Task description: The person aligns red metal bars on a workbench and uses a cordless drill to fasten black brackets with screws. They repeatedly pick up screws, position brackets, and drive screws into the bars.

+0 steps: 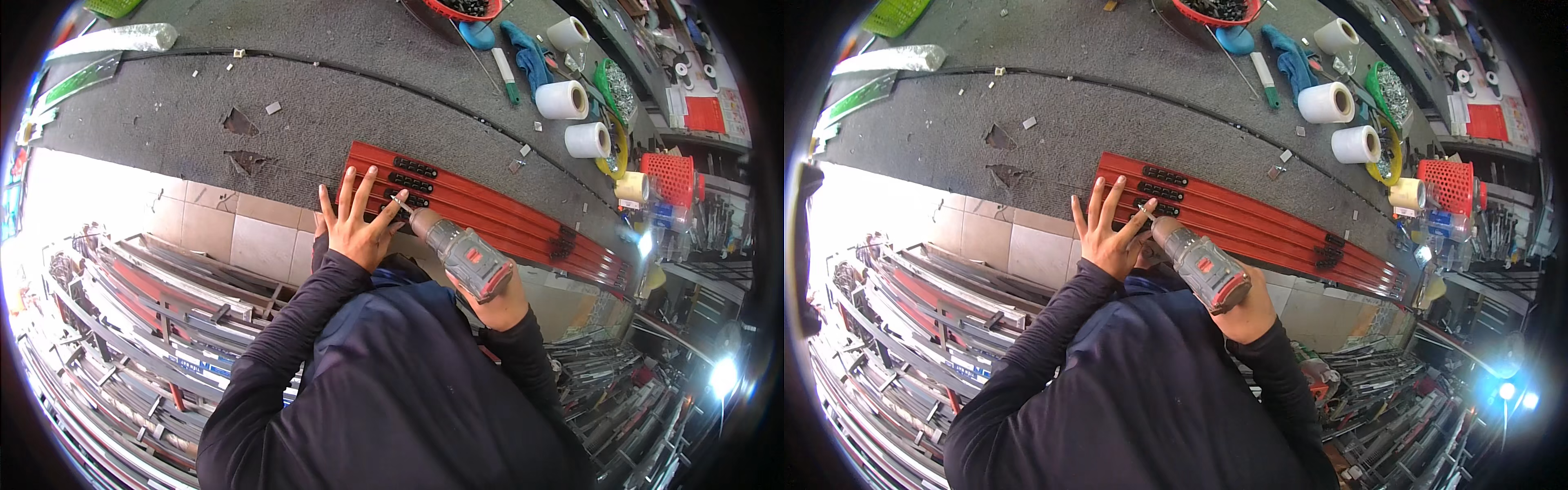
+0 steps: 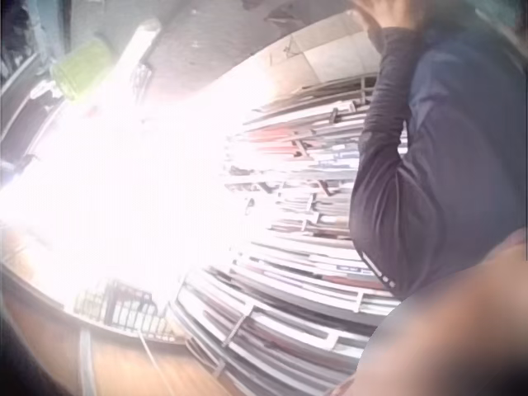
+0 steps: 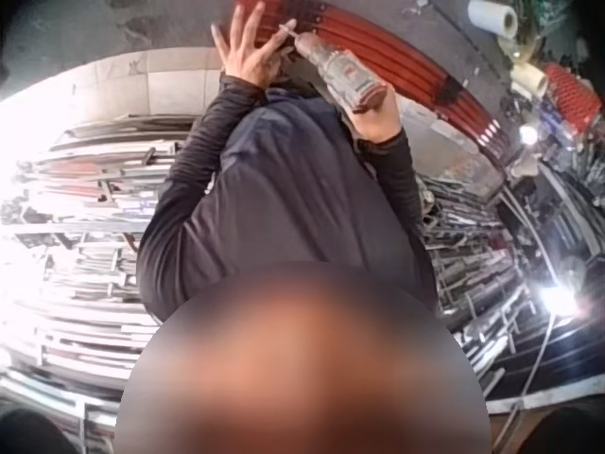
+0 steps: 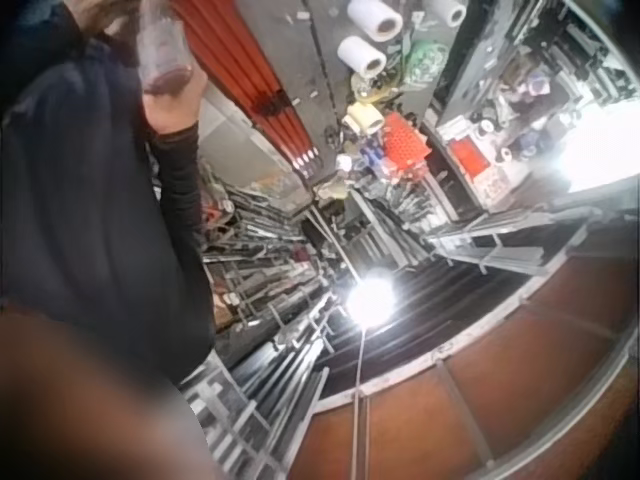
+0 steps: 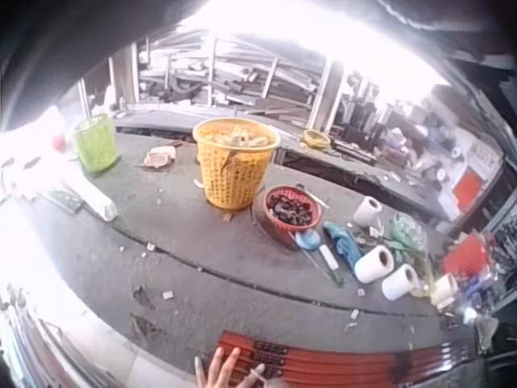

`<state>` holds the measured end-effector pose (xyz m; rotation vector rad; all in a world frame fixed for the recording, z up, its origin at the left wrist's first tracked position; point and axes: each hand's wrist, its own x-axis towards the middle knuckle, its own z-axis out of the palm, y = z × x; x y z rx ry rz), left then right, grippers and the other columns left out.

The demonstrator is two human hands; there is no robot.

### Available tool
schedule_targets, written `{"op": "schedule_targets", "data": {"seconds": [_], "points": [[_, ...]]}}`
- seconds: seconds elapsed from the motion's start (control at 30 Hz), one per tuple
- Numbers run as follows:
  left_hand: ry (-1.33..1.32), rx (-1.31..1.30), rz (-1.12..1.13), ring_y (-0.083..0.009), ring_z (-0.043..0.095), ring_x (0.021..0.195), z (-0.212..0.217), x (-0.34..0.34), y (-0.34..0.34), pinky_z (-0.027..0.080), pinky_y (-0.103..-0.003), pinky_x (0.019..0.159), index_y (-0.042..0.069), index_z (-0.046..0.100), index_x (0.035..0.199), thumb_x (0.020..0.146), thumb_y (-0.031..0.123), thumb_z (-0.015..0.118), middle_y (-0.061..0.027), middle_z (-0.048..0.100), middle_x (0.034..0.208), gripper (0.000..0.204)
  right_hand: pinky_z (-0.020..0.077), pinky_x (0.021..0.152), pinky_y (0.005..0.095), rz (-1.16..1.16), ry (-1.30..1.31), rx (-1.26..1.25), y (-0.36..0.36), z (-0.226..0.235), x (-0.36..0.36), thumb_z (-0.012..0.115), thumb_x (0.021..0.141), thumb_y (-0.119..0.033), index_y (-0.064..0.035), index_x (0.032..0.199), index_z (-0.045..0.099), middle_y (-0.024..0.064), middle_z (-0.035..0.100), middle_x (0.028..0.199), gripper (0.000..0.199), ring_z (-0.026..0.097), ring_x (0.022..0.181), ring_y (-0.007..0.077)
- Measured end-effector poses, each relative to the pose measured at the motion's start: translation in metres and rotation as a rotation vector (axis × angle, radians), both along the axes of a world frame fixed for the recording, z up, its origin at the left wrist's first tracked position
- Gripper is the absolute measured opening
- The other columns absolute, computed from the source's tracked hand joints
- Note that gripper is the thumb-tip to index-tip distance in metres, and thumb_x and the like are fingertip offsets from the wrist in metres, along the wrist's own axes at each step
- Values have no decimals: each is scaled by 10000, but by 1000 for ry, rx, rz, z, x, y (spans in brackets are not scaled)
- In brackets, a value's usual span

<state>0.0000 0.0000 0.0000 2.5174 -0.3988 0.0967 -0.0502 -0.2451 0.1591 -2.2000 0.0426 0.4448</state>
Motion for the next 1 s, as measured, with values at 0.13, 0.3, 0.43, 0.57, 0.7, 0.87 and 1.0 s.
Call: {"op": "schedule_targets", "data": {"seconds": [0.13, 0.3, 0.43, 0.57, 0.7, 0.87, 1.0], "points": [[-5, -3, 5, -380, 242, 1743, -1, 1, -1, 79, -782, 1355, 501, 671, 1567, 811, 242, 926, -69, 377, 1842, 839, 648, 860, 405, -60, 42, 44, 3, -2, 7, 912, 960, -199, -14, 1123, 825, 136, 863, 1050, 261, 850, 978, 307], [-20, -17, 19, -373, 253, 1739, -1, 1, -3, 80, -775, 1358, 493, 692, 1545, 787, 221, 940, -61, 390, 1835, 843, 651, 849, 412, -39, 58, -9, 3, -2, 10, 913, 955, -206, -13, 1104, 826, 133, 865, 1051, 258, 849, 974, 307], [-17, -7, 13, -376, 264, 1734, -2, 3, -2, 64, -775, 1358, 491, 706, 1529, 800, 251, 933, -57, 399, 1830, 800, 649, 852, 413, -17, 44, -33, 4, -3, 13, 906, 958, -201, -10, 1112, 824, 141, 863, 1049, 258, 846, 979, 310], [-27, -17, 18, -382, 272, 1729, -4, 3, -3, 46, -782, 1353, 484, 720, 1515, 822, 288, 920, -57, 415, 1822, 747, 623, 847, 420, -51, 129, 2, 7, 1, 22, 816, 853, -67, 21, 1107, 747, 204, 821, 1005, 277, 823, 957, 390], [-56, 1, 7, -395, 265, 1730, -8, 3, -2, 57, -802, 1336, 476, 715, 1518, 853, 320, 904, -71, 410, 1824, 709, 627, 862, 466, 77, 117, -79, 5, 22, 46, 828, 794, -95, 1, 1152, 761, 229, 815, 1012, 377, 783, 984, 471], [-43, 12, -11, -410, 252, 1733, -13, 3, -2, 73, -833, 1309, 463, 718, 1515, 921, 379, 880, -101, 384, 1836, 621, 630, 843, 528, 249, 153, -269, 13, 45, 86, 866, 772, -178, -38, 1076, 776, 222, 805, 935, 347, 779, 941, 479], [-91, -30, 27, -375, 292, 1723, -14, 3, -4, 56, -787, 1348, 403, 796, 1413, 853, 243, 844, -67, 450, 1800, 584, 644, 847, 550, 399, 187, -405, 21, 59, 108, 901, 778, -243, -65, 1012, 794, 207, 811, 917, 312, 794, 925, 455]]}}
